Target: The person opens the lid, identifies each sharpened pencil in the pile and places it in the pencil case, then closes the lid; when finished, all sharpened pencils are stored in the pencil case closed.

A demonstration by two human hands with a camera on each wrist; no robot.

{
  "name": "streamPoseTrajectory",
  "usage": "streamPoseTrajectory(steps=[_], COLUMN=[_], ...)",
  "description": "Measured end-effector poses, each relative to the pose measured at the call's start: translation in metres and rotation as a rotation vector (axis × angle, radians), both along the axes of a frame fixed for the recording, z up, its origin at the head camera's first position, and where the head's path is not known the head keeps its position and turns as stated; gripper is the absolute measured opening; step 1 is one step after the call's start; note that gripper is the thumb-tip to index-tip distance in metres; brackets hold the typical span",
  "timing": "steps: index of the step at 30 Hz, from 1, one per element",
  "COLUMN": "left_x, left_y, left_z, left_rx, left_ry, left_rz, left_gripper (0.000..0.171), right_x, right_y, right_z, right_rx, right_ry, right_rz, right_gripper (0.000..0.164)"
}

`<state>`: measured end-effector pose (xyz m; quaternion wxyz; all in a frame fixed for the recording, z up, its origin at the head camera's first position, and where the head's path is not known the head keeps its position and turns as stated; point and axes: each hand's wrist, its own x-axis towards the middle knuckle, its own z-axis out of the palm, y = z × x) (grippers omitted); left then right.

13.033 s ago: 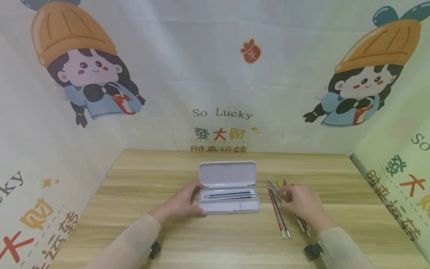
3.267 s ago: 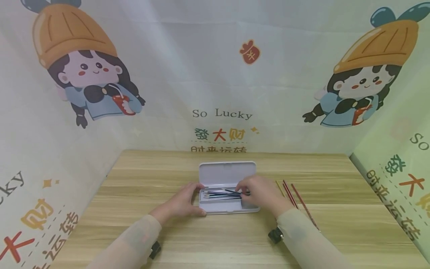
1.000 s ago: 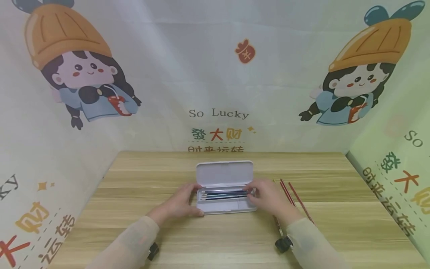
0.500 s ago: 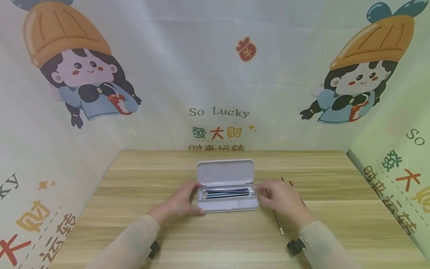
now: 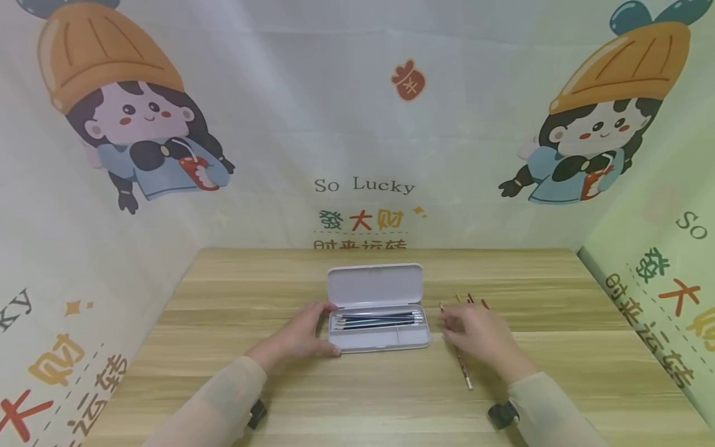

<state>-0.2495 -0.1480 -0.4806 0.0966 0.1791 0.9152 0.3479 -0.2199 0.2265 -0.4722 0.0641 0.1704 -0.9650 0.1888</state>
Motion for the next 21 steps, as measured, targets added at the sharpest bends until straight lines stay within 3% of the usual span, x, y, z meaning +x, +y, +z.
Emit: streamPoseTrajectory(steps=[21], left_x=[0.0007], left_y=[-0.0005], left_z=[0.0000], left_rx=[-0.003], left_ry=[0.025], left_rz=[-0.010], left_gripper=[0.089], right_x=[0.0011], right_y=[0.0046], right_z=[-0.0011], right_rx=[0.080], right_ry=[-0.033], right_rz=[-0.055], right_gripper=[0.035])
